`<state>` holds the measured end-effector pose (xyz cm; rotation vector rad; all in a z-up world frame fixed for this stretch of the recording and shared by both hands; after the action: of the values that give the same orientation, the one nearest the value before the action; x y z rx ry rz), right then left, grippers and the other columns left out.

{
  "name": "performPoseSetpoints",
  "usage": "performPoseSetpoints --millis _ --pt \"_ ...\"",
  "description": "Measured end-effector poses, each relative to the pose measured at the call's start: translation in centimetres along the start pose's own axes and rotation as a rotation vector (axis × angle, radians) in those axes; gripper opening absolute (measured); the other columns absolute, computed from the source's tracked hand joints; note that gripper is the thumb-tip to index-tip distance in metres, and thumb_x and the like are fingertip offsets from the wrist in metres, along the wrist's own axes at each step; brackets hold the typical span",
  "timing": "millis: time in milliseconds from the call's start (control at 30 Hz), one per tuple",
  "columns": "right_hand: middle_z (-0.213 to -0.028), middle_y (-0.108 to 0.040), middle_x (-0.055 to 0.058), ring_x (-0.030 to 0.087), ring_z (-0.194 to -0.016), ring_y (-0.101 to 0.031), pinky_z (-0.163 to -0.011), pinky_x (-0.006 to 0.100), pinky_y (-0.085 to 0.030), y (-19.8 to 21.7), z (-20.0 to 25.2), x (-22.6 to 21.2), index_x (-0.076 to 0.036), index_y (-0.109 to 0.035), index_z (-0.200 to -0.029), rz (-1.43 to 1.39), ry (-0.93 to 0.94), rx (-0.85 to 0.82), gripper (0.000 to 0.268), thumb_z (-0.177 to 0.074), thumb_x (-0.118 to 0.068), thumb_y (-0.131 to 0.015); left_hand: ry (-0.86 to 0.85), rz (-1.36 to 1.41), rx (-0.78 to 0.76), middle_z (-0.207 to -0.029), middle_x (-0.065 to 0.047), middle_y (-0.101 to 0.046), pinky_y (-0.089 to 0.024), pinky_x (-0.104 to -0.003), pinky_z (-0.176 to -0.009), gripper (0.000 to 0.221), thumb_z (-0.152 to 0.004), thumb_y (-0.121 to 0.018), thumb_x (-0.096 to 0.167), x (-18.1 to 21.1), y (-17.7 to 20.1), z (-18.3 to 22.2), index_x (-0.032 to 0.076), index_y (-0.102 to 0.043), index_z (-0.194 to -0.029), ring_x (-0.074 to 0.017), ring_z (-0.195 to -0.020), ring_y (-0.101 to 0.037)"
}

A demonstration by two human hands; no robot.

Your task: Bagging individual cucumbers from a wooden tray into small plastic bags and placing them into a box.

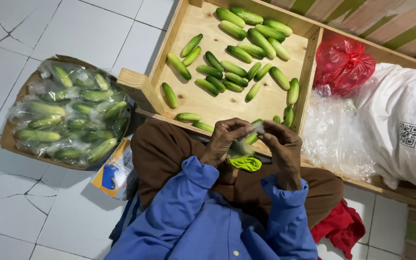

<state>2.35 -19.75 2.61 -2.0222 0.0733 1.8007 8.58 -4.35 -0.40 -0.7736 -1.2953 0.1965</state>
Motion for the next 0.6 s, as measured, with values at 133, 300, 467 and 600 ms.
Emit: performPoseSetpoints --millis 133,300,467,600 --pt "-0.103 -0.073 0.015 0.017 -0.097 -0.069 -0.086 0.036 -0.064 0.8 -0.3 2.4 0.006 -0.067 -0.129 0.045 0.053 -0.075 0.042 -0.087 0.006 -0.074 0.035 0.093 0.008 -0.064 -0.005 -0.064 -0.045 -0.018 -0.06 0.007 -0.087 -0.08 0.006 -1.3 0.1 0.0 0.002 -0.076 -0.091 -0.0047 -0.063 -0.055" --pt "-0.099 -0.073 0.018 0.019 -0.093 -0.068 -0.082 0.037 -0.059 -0.5 -0.1 1.4 0.005 -0.075 -0.113 -0.029 0.104 -0.023 0.028 -0.085 0.004 -0.078 0.092 0.137 -0.054 -0.062 -0.004 -0.059 -0.042 -0.015 -0.06 0.007 -0.086 -0.078 0.005 -2.1 -0.9 0.0 0.001 -0.074 -0.09 -0.0031 -0.062 -0.053" --pt "-0.09 -0.07 0.022 0.022 -0.086 -0.067 -0.077 0.036 -0.058 0.2 -0.3 1.6 0.009 -0.074 -0.104 -0.091 0.108 -0.008 0.019 -0.085 0.01 -0.075 0.161 0.171 -0.121 -0.063 -0.005 -0.063 -0.043 -0.016 -0.06 0.007 -0.086 -0.077 0.003 0.3 -2.6 0.5 -0.001 -0.075 -0.091 -0.0031 -0.061 -0.058" --pt "-0.088 -0.072 0.017 0.018 -0.084 -0.068 -0.078 0.033 -0.057 0.3 -1.2 0.9 0.005 -0.074 -0.102 0.031 0.092 0.012 0.015 -0.087 0.006 -0.077 0.194 0.158 -0.165 -0.088 -0.012 -0.076 -0.057 -0.022 -0.076 0.021 -0.092 -0.075 0.008 1.6 -2.6 0.2 -0.004 -0.073 -0.109 -0.0115 -0.081 -0.073"
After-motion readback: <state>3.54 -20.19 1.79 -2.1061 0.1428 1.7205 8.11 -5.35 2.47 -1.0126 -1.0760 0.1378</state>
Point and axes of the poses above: each hand's wrist, its own z-axis away from the middle knuckle, its own y-axis out of the back of the hand, x = y × z, the point moved 10 cm from there along -z, towards the middle knuckle
